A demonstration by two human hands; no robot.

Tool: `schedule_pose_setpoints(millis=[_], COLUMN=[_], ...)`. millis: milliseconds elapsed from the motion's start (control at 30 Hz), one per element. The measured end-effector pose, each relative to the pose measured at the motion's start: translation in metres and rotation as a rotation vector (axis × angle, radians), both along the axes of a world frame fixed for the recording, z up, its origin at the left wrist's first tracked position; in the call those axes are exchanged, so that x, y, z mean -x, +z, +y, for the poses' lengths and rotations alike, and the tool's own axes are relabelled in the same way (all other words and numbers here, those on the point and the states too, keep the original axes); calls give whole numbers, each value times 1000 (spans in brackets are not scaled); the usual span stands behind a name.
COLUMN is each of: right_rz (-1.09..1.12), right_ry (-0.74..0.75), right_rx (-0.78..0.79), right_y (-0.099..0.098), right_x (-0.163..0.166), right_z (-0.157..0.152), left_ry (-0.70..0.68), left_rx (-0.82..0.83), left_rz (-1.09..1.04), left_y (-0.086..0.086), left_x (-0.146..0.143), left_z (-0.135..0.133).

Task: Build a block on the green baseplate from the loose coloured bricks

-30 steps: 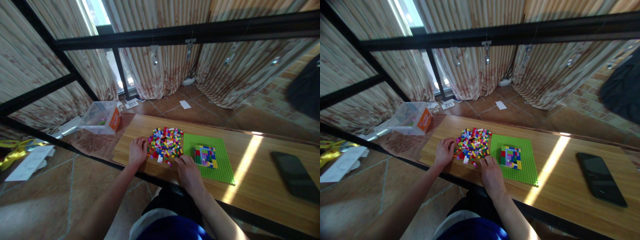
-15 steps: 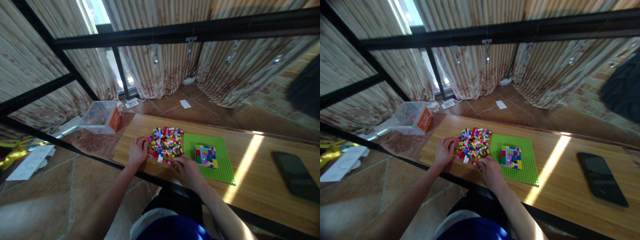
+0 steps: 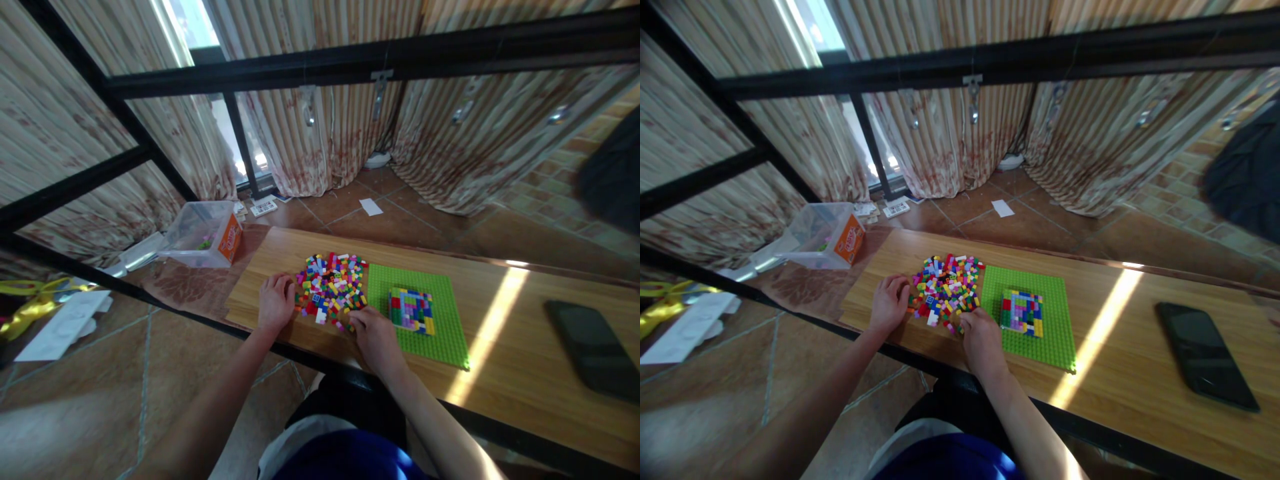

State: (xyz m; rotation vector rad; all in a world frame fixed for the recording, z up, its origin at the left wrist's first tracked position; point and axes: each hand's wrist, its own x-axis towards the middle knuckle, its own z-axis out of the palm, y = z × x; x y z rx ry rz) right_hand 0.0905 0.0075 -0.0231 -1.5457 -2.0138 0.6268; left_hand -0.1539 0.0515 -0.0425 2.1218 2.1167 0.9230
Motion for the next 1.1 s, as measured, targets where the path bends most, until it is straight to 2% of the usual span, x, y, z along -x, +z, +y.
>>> schedule_pose_setpoints(millis=[333,667,933,1100], right_rz=[62,288,189,305], right_ry=[-90,-199,-151,-169], right_rx=[-64,-34,-48,-49], right_y=[-9,3,4,8], right_x=[6,-10,-1,-7], right_z=[-6,-13,-5,-6], left_ry=[-1,0,-7,-11], left_rx=[0,-17,-28,-25], left_rz=[5,-1,12,5], left_y=[-1,-1,-2,-1], left_x=[1,1,2,1], left_z=[1,1,1,1])
